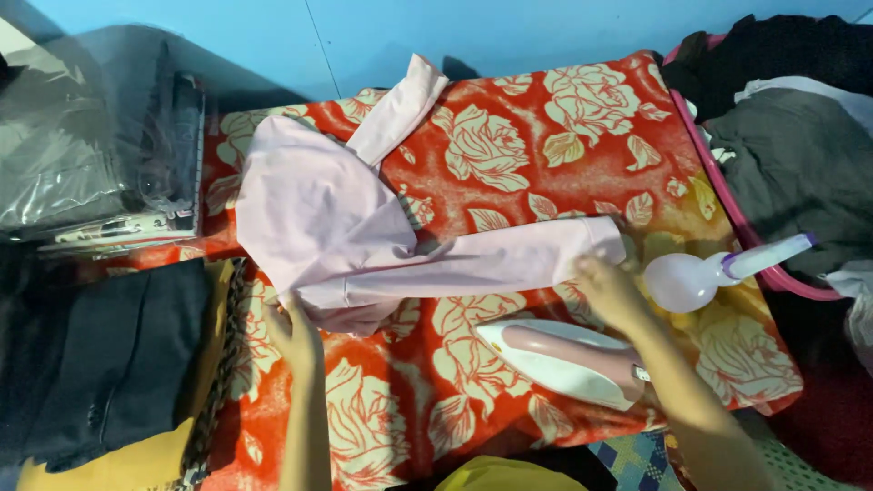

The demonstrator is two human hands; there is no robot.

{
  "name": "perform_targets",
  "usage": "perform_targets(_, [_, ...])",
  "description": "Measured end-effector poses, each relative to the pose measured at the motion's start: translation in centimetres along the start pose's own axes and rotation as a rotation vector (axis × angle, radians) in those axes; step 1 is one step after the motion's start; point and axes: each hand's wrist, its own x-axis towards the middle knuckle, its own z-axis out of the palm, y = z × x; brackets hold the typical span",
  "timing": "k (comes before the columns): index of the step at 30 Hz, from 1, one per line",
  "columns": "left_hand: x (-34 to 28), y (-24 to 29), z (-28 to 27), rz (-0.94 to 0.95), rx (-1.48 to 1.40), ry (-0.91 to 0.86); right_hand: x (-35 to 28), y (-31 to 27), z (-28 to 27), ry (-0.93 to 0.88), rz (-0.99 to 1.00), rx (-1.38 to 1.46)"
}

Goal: The person irons a pink long-sleeved shirt on a floral-patterned table. They use a spray bottle to mist the fabric and a white iron to smooth the sleeves and body of the shirt, adjusting the garment's position as needed.

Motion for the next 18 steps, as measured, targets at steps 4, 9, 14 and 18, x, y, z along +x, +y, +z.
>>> perform_targets(4, [-1.3,-2.9,-1.3,-0.217,0.055,-0.072,10.9,11.2,-0.6,0.289,0.318,-0.330])
perform_targets(9, [-0.8,-3.1,-0.2,-0.582,-0.191,-0.205,15.0,16.8,2.1,0.155,0.331,0.060])
perform_targets(14, [16.0,8.6,2.2,-0.200,-0.082,-0.063,22.5,7.6,-6.3,0.424,-0.033,0.564])
perform_targets(18, [24.9,26.7,3.8,0.409,-0.217,-0.178,30.7,2.4,-16.1,0.942,-0.512,0.055])
